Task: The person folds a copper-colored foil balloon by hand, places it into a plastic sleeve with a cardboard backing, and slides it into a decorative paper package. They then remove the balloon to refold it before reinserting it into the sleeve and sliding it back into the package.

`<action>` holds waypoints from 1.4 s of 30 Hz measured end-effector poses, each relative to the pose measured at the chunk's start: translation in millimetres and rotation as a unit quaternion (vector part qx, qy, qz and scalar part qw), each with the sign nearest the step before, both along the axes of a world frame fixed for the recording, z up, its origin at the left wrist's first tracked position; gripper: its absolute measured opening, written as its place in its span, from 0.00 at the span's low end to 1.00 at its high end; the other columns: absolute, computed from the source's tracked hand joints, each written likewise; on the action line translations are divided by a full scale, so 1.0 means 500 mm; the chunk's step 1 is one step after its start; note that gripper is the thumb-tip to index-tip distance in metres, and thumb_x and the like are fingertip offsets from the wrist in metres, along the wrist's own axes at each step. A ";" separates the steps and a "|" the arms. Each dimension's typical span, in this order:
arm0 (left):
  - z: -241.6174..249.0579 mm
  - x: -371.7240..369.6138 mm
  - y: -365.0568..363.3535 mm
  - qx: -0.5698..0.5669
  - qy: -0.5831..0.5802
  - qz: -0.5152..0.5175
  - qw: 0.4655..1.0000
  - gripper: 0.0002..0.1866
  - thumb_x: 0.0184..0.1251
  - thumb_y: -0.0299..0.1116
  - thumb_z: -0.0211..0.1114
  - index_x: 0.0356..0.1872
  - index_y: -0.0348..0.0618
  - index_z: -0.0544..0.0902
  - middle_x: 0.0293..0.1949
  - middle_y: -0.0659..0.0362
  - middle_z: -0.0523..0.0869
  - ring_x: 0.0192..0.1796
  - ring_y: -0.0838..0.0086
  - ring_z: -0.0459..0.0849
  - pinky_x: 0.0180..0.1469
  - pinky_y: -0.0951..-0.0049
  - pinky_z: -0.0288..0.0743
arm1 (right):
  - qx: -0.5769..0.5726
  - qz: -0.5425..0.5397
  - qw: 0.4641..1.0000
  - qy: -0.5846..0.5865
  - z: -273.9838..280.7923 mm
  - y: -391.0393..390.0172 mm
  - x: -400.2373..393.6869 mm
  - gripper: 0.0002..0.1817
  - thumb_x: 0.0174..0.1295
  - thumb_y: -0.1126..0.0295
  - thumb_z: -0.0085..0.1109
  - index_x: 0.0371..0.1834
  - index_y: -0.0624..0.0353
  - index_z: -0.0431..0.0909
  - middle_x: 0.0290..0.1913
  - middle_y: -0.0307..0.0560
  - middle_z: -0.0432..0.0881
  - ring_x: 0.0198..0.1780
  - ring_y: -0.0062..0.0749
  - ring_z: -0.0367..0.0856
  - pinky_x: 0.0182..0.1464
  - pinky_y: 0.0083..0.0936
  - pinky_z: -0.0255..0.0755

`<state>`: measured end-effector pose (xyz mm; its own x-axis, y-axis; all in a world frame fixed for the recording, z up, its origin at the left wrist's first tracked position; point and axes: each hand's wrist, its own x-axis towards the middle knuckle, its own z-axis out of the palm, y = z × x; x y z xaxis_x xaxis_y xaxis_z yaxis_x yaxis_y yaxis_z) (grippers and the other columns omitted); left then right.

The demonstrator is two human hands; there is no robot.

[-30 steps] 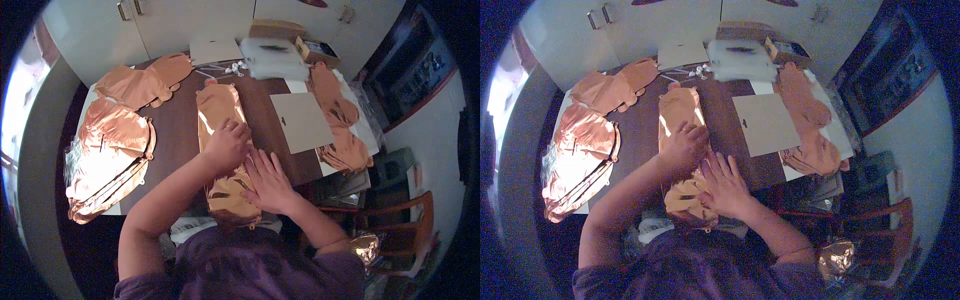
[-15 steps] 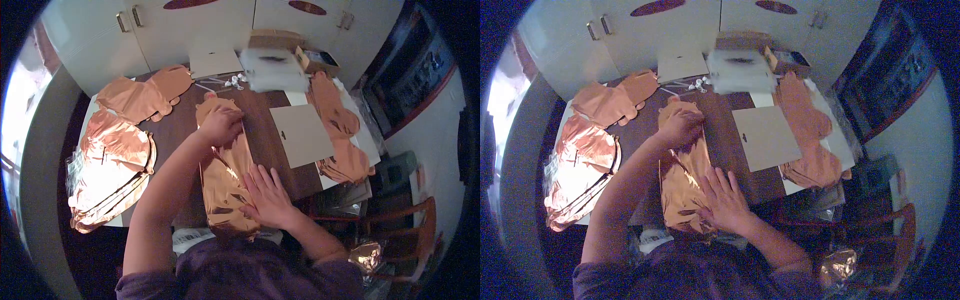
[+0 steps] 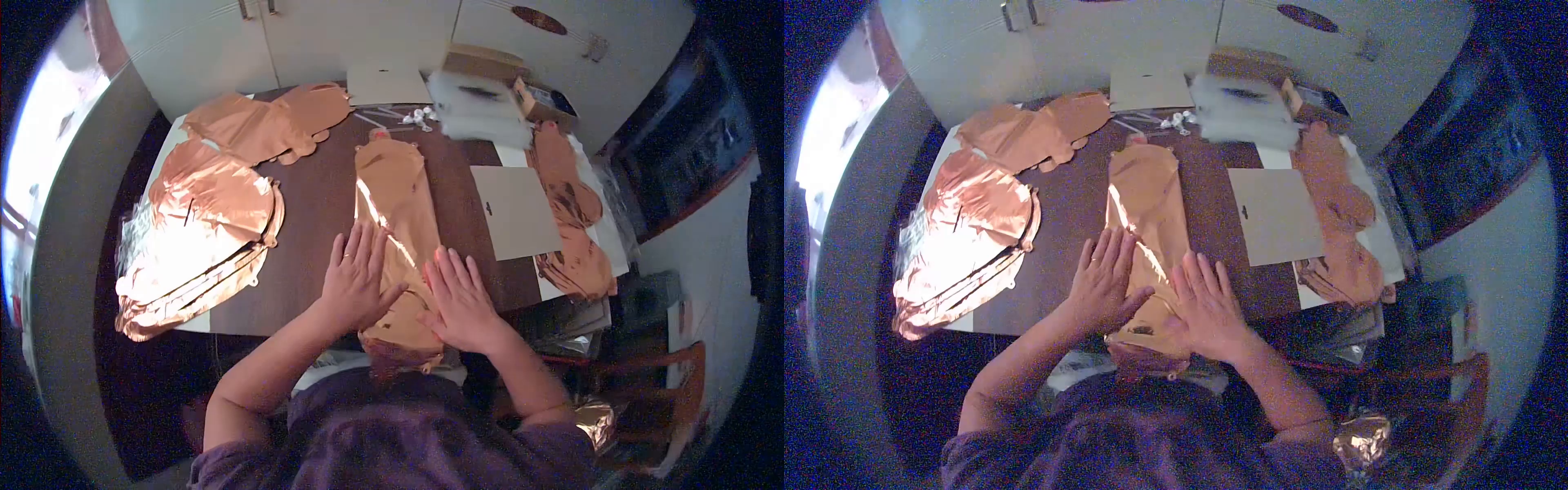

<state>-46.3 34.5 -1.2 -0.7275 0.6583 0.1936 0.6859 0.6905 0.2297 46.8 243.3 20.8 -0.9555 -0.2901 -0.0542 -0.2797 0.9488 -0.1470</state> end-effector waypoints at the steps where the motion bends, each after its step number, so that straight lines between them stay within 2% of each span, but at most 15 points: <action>1: -0.004 -0.001 -0.001 0.003 0.006 0.002 1.000 0.47 0.69 0.60 0.53 0.75 0.31 0.53 0.74 0.34 0.57 0.77 0.40 0.52 0.76 0.41 0.42 | -0.005 0.000 1.000 -0.002 0.000 0.001 -0.001 0.45 0.68 0.44 0.49 0.76 0.69 0.50 0.78 0.69 0.44 0.80 0.60 0.39 0.78 0.53 0.33; 8: -0.019 0.001 0.000 0.022 0.035 0.007 0.999 0.46 0.69 0.60 0.54 0.74 0.31 0.54 0.74 0.34 0.57 0.77 0.41 0.53 0.75 0.40 0.45 | -0.090 -0.001 0.996 -0.006 0.019 0.027 -0.017 0.43 0.66 0.50 0.56 0.76 0.67 0.53 0.77 0.64 0.53 0.79 0.55 0.49 0.78 0.54 0.37; 11: -0.021 0.000 0.003 0.018 0.034 0.011 0.999 0.47 0.68 0.61 0.54 0.74 0.31 0.55 0.73 0.34 0.57 0.77 0.41 0.54 0.75 0.40 0.46 | -0.060 0.015 0.996 0.057 0.037 0.019 -0.025 0.36 0.65 0.57 0.59 0.73 0.65 0.60 0.72 0.62 0.65 0.73 0.53 0.63 0.76 0.50 0.49; 14: -0.007 -0.005 0.001 0.022 0.014 0.006 1.000 0.48 0.65 0.62 0.56 0.73 0.31 0.57 0.73 0.33 0.58 0.76 0.41 0.54 0.75 0.40 0.47 | -0.190 -0.073 0.969 -0.140 0.112 0.045 -0.077 0.32 0.64 0.58 0.60 0.68 0.63 0.67 0.65 0.61 0.74 0.68 0.51 0.71 0.72 0.43 0.61; 15: 0.001 -0.005 -0.002 0.024 0.003 0.002 1.000 0.49 0.64 0.63 0.57 0.73 0.31 0.57 0.73 0.33 0.58 0.76 0.41 0.55 0.74 0.40 0.48 | -0.291 -0.090 0.952 -0.023 0.054 0.097 -0.086 0.30 0.65 0.57 0.60 0.67 0.60 0.70 0.59 0.58 0.80 0.62 0.48 0.77 0.68 0.37 0.68; 16: 0.007 -0.008 -0.005 0.032 0.006 0.001 0.999 0.48 0.62 0.64 0.58 0.73 0.35 0.59 0.72 0.36 0.62 0.75 0.41 0.57 0.74 0.40 0.49 | -0.300 -0.113 0.947 -0.017 0.071 0.135 -0.106 0.33 0.64 0.54 0.62 0.68 0.61 0.69 0.64 0.59 0.76 0.66 0.48 0.74 0.70 0.38 0.65; 22: 0.046 -0.034 -0.005 0.083 -0.031 0.006 0.996 0.38 0.60 0.59 0.63 0.66 0.45 0.70 0.62 0.45 0.74 0.66 0.45 0.69 0.69 0.46 0.59 | -0.059 -0.211 0.975 -0.025 0.099 0.244 -0.102 0.45 0.53 0.53 0.73 0.69 0.67 0.66 0.73 0.61 0.63 0.75 0.50 0.60 0.76 0.40 0.54; 25: 0.041 -0.039 0.001 0.074 0.047 -0.004 0.996 0.34 0.55 0.55 0.68 0.59 0.44 0.74 0.51 0.51 0.77 0.57 0.54 0.74 0.61 0.53 0.63 | 0.050 -0.117 0.992 -0.002 0.069 0.190 -0.023 0.51 0.47 0.48 0.76 0.71 0.65 0.65 0.74 0.61 0.62 0.77 0.51 0.56 0.77 0.44 0.49; 31: 0.037 -0.047 -0.009 0.074 0.088 -0.042 0.992 0.33 0.55 0.56 0.67 0.59 0.46 0.75 0.49 0.50 0.75 0.54 0.52 0.73 0.60 0.48 0.63 | 0.008 -0.061 0.998 0.025 0.048 0.121 0.126 0.39 0.50 0.64 0.71 0.67 0.64 0.69 0.71 0.58 0.67 0.74 0.52 0.61 0.75 0.47 0.55; 32: 0.040 -0.048 -0.008 0.061 0.079 -0.042 0.994 0.34 0.56 0.56 0.67 0.59 0.47 0.75 0.49 0.49 0.74 0.54 0.52 0.73 0.60 0.48 0.63 | 0.014 -0.041 0.992 0.115 0.006 0.138 0.144 0.30 0.49 0.74 0.67 0.60 0.61 0.75 0.62 0.57 0.77 0.65 0.50 0.74 0.67 0.47 0.66; 35: 0.032 -0.045 -0.006 0.059 0.077 -0.035 0.995 0.38 0.57 0.56 0.66 0.64 0.44 0.71 0.51 0.49 0.75 0.57 0.53 0.72 0.63 0.48 0.61 | -0.023 -0.095 0.968 0.230 0.015 0.201 0.197 0.20 0.57 0.78 0.60 0.56 0.64 0.78 0.57 0.56 0.81 0.61 0.47 0.78 0.66 0.40 0.68; 37: 0.017 -0.045 -0.004 0.103 0.076 -0.027 0.991 0.39 0.58 0.57 0.64 0.66 0.42 0.70 0.53 0.49 0.75 0.58 0.54 0.73 0.66 0.49 0.59 | -0.224 -0.483 0.821 0.205 0.099 0.179 0.191 0.15 0.67 0.76 0.53 0.56 0.66 0.78 0.56 0.53 0.82 0.59 0.37 0.80 0.63 0.38 0.70; 39: 0.015 -0.050 -0.010 0.141 0.007 -0.017 0.990 0.41 0.62 0.51 0.64 0.71 0.39 0.63 0.57 0.46 0.75 0.60 0.51 0.73 0.66 0.52 0.62 | -0.328 -0.326 0.780 0.421 0.170 0.195 0.142 0.11 0.70 0.72 0.55 0.48 0.65 0.82 0.48 0.49 0.85 0.49 0.38 0.82 0.54 0.35 0.73; 41: 0.021 -0.067 -0.024 0.191 -0.142 0.003 0.971 0.39 0.65 0.45 0.62 0.73 0.39 0.60 0.59 0.44 0.74 0.62 0.51 0.72 0.67 0.55 0.64 | -0.482 -0.236 0.743 0.400 0.213 0.206 0.063 0.12 0.68 0.72 0.57 0.49 0.69 0.81 0.49 0.50 0.85 0.52 0.36 0.81 0.55 0.36 0.73; 42: 0.022 -0.077 -0.034 0.268 -0.185 0.027 0.945 0.37 0.66 0.42 0.61 0.73 0.39 0.60 0.61 0.45 0.73 0.63 0.53 0.72 0.67 0.57 0.63 | -0.298 -0.208 0.853 0.375 0.182 0.248 0.023 0.14 0.68 0.71 0.57 0.50 0.71 0.80 0.51 0.50 0.84 0.54 0.35 0.80 0.57 0.36 0.72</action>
